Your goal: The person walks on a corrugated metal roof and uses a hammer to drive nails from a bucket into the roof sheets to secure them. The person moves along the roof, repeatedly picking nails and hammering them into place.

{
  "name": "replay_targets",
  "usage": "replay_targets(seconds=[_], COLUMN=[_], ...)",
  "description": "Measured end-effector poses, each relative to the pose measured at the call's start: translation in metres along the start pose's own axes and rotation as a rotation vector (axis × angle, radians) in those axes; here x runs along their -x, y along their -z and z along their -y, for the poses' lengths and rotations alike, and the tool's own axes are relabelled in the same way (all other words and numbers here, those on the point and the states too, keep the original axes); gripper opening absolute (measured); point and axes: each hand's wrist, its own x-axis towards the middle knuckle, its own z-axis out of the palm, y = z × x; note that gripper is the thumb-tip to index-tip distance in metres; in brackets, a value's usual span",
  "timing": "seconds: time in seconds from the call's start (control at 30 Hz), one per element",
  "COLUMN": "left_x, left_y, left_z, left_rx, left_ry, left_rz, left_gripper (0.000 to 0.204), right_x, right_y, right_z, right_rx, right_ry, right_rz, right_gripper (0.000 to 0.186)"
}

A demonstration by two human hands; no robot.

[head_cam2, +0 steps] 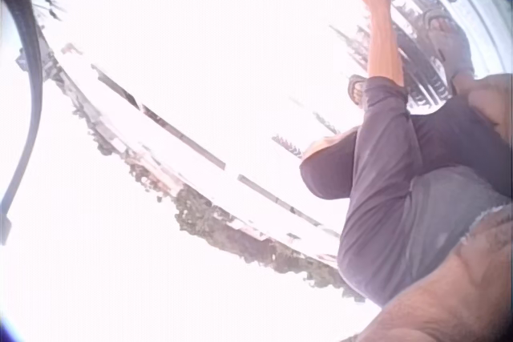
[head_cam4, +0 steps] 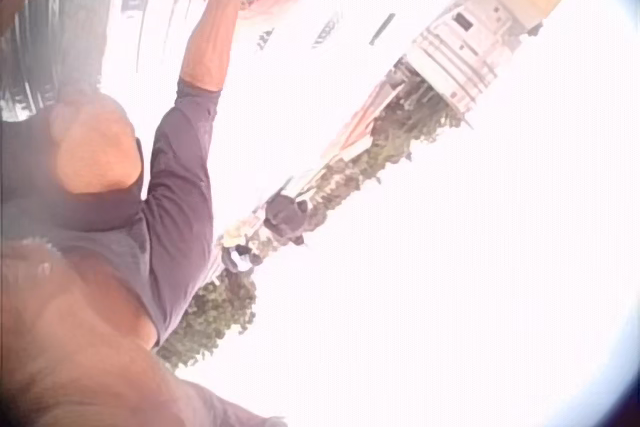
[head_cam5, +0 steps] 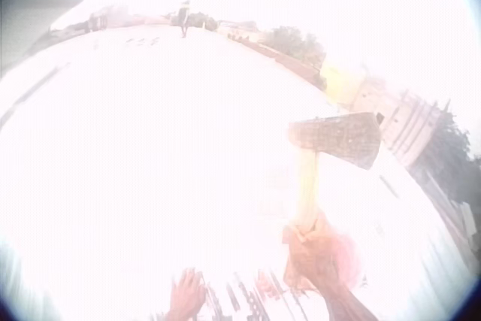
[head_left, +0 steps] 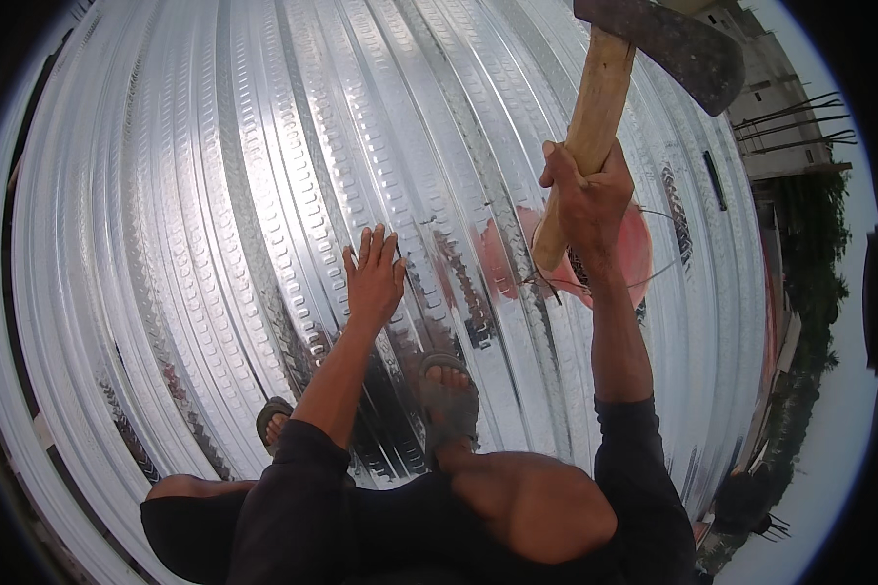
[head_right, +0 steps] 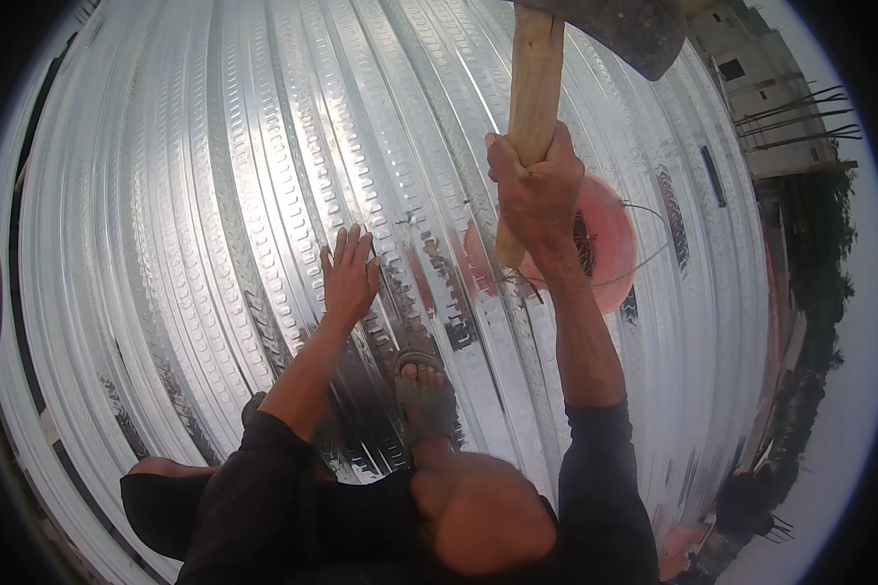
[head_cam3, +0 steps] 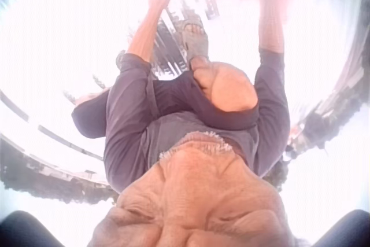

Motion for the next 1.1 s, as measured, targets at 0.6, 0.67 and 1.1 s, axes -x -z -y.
replay_targets(seconds=[0.6, 0.67, 1.1], left_x=[0.003, 0.004, -0.009], left_y=[-0.002, -0.004, 0.002], left_z=[-0.003, -0.003, -0.007], left_rx=[0.06, 0.032, 0.027], left_ry=[-0.01, 0.006, 0.029], left_rz=[-0.06, -0.066, 0.048], left_gripper=[0.047, 0.047, 0.049], right_x=[0.035, -0.006, 0.153], right_y=[-0.004, 0.013, -0.055], right_z=[-0.083, 0.003, -0.23], right_rx=[0.243, -0.13, 0.501], right_ry=[-0.124, 0.179, -0.332], right_rz=[0.193, -0.126, 0.515], right_gripper=[0.03, 0.026, 0.036])
